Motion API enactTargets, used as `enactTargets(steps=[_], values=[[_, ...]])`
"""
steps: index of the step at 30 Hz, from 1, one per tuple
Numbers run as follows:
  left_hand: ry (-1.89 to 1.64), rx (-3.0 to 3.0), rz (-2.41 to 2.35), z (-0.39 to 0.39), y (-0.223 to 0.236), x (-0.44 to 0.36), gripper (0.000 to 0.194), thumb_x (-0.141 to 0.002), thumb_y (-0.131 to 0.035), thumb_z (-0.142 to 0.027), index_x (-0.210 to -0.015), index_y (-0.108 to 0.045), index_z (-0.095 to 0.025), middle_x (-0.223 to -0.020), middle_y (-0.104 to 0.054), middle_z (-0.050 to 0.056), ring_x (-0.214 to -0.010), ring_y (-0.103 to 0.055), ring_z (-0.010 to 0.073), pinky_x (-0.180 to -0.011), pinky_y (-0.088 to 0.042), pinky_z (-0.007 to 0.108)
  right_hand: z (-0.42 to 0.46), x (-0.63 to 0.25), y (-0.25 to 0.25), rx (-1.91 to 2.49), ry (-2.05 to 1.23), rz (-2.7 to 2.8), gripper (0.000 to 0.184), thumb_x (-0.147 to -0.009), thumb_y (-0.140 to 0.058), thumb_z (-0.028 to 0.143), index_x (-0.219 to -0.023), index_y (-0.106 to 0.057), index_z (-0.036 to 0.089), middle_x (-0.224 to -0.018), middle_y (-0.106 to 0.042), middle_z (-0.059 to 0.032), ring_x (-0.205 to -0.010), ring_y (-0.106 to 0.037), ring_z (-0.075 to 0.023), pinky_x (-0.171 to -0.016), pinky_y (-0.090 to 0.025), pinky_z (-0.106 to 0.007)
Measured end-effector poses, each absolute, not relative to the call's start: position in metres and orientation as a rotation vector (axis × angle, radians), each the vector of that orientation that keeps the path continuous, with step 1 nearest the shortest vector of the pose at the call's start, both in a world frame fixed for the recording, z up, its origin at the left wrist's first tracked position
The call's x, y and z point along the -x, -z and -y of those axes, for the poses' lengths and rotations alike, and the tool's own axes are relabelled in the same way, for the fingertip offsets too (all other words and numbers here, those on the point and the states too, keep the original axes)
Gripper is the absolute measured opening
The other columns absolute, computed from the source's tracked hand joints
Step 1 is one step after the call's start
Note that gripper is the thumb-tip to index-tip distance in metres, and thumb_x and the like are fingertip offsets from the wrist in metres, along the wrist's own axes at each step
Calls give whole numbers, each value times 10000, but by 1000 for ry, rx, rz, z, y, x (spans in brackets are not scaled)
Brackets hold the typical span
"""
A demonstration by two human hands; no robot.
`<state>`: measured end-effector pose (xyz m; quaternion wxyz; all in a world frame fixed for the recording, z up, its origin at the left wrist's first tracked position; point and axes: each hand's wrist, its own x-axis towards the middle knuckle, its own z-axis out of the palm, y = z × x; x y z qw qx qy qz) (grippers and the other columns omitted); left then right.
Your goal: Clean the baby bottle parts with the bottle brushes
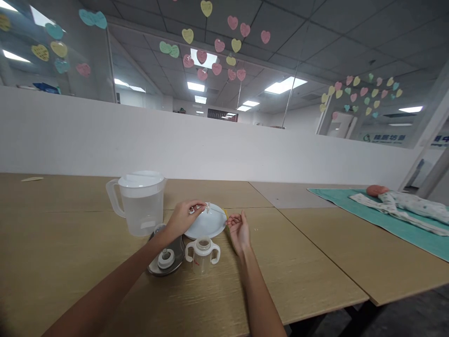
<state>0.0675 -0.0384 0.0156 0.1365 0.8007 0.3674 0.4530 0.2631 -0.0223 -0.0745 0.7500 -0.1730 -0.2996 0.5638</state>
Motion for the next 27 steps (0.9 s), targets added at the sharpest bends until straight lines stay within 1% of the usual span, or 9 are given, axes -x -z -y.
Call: enactTargets(steps=[5,8,13,17,19,21,24,27], values=[[-1193,-2412,-998,44,-10,-76,194,-783,-516,-253,-885,-674,-208,-919,-679,34,-819,-583,185,-754,-411,281,23,-253,76,452,-1265,709,411,-731,-655,537,-601,-603,151,-553,-567,-9,-533,-532,-97,-543,-472,-198],[-1160,-2459,-1013,44,-8,-77,195,-788,-504,-238,-889,-669,-210,-922,-675,36,-849,-582,189,-769,-406,282,24,-250,76,452,-1275,687,398,-697,-693,525,-620,-610,144,-551,-573,-7,-526,-536,-91,-534,-486,-185],[-1137,-2488,-1043,40,-7,-74,212,-801,-474,-221,-904,-657,-196,-950,-669,42,-886,-577,191,-800,-401,289,24,-249,76,474,-1251,773,305,-608,-807,369,-683,-632,131,-627,-617,-16,-569,-568,-89,-566,-517,-159],[-1114,-2506,-1061,37,-6,-72,222,-804,-462,-228,-905,-658,-207,-943,-671,41,-887,-577,191,-794,-406,287,25,-249,77,470,-1277,794,289,-542,-848,244,-726,-652,138,-710,-652,-38,-624,-611,-118,-634,-551,-191],[-1114,-2502,-1056,37,-6,-72,222,-802,-463,-229,-907,-658,-207,-941,-671,41,-885,-579,192,-789,-408,285,25,-249,76,467,-1282,804,296,-544,-845,226,-761,-661,145,-737,-660,-42,-637,-620,-124,-661,-558,-209],[-1130,-2497,-1032,38,-6,-73,217,-798,-469,-227,-899,-660,-204,-938,-673,43,-883,-580,193,-796,-407,288,25,-248,75,477,-1273,815,297,-560,-838,245,-777,-665,138,-754,-664,-53,-654,-624,-125,-677,-557,-205],[-1153,-2478,-985,40,-8,-74,204,-789,-486,-228,-876,-669,-211,-922,-678,37,-862,-585,188,-796,-406,288,26,-248,73,487,-1246,821,299,-568,-834,281,-755,-666,121,-804,-666,-80,-705,-631,-136,-702,-553,-199],[-1146,-2447,-971,44,-10,-76,191,-776,-507,-233,-860,-677,-213,-899,-684,30,-829,-591,182,-780,-412,281,26,-248,72,472,-1221,819,290,-573,-832,281,-752,-662,128,-821,-665,-77,-727,-631,-139,-713,-551,-206]])
